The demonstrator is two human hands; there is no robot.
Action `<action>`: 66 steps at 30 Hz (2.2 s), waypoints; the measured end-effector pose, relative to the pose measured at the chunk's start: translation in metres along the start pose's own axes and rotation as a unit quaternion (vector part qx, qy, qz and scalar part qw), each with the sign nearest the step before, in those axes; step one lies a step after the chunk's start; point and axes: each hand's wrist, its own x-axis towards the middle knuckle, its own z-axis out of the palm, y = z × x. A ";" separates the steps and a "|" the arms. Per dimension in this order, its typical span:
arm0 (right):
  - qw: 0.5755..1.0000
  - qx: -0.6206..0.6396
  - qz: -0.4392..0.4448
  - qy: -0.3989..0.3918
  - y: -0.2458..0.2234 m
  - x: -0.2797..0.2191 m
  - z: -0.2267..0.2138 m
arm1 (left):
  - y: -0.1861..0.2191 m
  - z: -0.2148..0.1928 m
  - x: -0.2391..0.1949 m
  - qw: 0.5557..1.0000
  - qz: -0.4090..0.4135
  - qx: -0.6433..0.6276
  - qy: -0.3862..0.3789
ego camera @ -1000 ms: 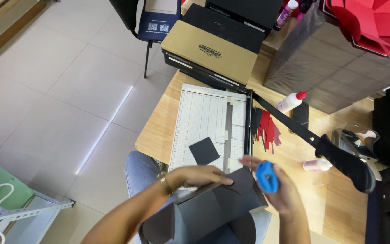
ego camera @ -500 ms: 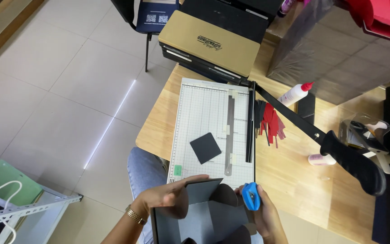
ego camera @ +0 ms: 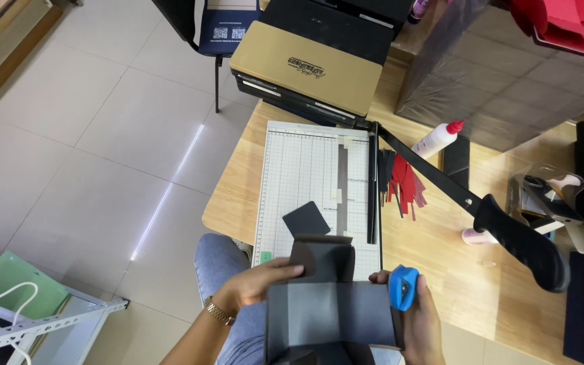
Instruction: Cutting cardstock with a paper trimmer and assembling a paper box using tape
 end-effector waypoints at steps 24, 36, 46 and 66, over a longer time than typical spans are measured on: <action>0.971 -0.058 -0.230 0.024 -0.057 0.017 0.044 | 0.064 0.038 -0.013 0.981 0.193 -0.026 0.018; 0.954 -0.090 -0.287 -0.022 -0.095 -0.007 0.104 | 0.067 0.062 -0.009 0.968 0.236 0.075 -0.034; 0.953 -0.088 -0.289 -0.032 -0.088 -0.018 0.109 | 0.074 0.085 -0.035 0.952 0.250 0.170 0.041; 0.949 0.142 -0.164 -0.227 -0.073 -0.009 0.065 | 0.047 0.073 -0.011 0.943 0.326 0.024 0.068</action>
